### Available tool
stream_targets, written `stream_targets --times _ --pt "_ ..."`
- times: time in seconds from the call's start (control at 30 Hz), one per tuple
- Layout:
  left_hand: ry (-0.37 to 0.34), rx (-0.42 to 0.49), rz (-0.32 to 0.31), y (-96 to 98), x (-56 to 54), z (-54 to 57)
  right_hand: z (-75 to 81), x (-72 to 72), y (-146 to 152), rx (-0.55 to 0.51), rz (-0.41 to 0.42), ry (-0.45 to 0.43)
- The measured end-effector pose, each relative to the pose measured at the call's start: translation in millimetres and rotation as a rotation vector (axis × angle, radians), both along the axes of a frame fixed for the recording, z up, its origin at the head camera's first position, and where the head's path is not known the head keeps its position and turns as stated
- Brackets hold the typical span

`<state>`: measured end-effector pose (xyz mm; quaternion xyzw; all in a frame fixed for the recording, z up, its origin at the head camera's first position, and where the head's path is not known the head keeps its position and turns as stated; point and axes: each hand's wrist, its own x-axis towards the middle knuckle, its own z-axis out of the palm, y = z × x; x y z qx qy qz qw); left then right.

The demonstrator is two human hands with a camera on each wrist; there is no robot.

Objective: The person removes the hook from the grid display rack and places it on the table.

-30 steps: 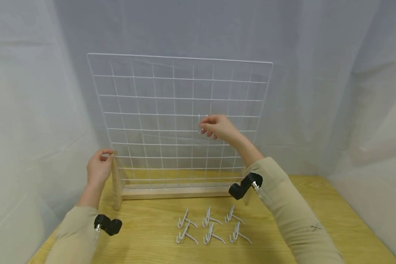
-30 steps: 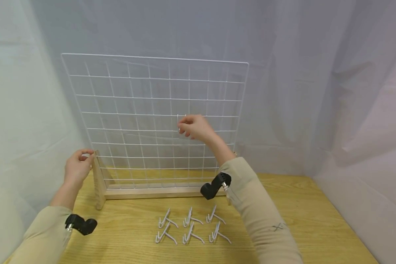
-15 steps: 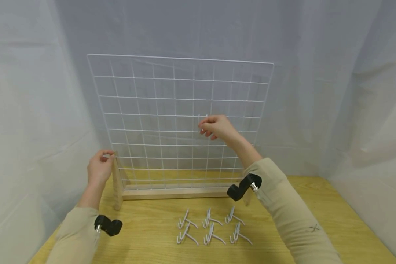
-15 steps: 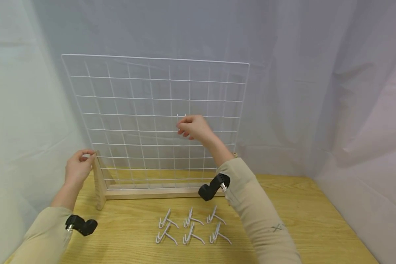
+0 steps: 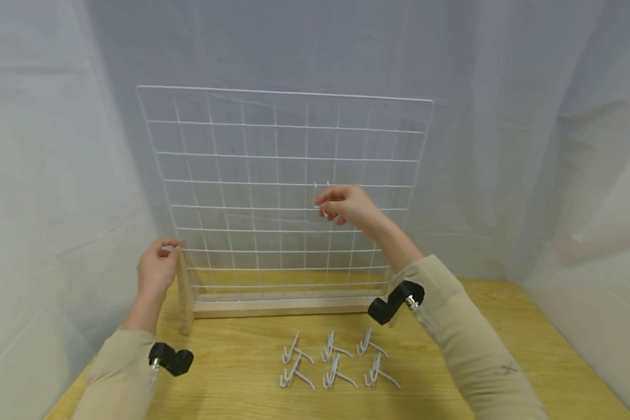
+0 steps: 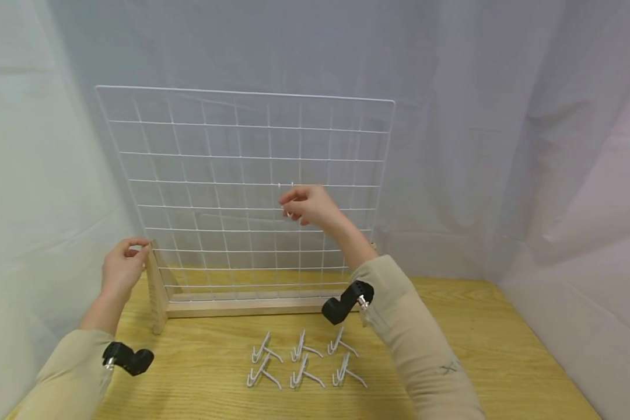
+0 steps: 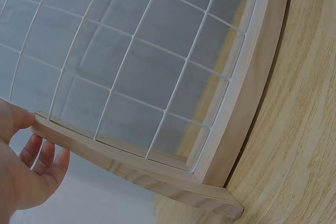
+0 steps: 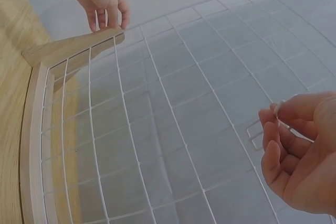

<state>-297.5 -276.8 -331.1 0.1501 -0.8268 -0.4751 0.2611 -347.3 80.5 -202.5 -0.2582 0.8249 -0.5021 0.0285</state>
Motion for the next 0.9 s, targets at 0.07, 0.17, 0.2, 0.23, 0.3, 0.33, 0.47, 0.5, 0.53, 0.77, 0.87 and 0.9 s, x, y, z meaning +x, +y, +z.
stream_targets --times 0.07,0.17,0.2,0.23,0.3,0.33,0.47,0.5,0.53,0.77,0.87,0.9 --pt "-0.002 0.001 -0.001 0.0 -0.1 0.0 -1.7 0.6 3 -0.001 0.014 -0.001" --pt "-0.001 -0.006 0.002 -0.6 -0.8 -0.3 -4.1 1.1 7 -0.013 0.034 -0.004" --pt "-0.002 -0.010 0.003 -1.0 -1.1 -0.5 -4.9 1.4 8 -0.011 0.036 0.000" --pt "-0.002 -0.013 0.005 -1.2 -1.3 -0.7 -5.9 1.5 10 -0.004 0.036 0.006" --pt "-0.001 -0.018 0.007 -1.7 -1.6 -1.0 -8.2 2.0 13 0.017 0.038 0.016" --pt "0.002 -0.019 0.011 -1.9 -1.9 -1.2 -9.6 2.4 15 0.031 0.035 0.019" --pt "0.002 -0.013 0.012 -2.3 -1.3 -1.2 -17.0 4.8 23 0.079 0.022 0.019" --pt "0.002 -0.011 0.012 -2.4 -1.2 -1.2 -19.2 5.4 25 0.085 0.021 0.015" --pt "0.000 -0.011 0.012 -2.6 -0.9 -0.9 -21.6 5.7 27 0.087 0.024 0.010" --pt "-0.013 -0.018 -0.002 -3.3 0.7 1.3 -35.6 8.2 41 0.098 0.049 -0.010" --pt "-0.012 -0.018 -0.008 -3.3 0.3 1.3 -41.0 9.3 48 0.109 0.058 -0.007" --pt "-0.012 -0.017 -0.011 -3.3 0.2 1.3 -43.1 9.8 50 0.114 0.061 -0.006"
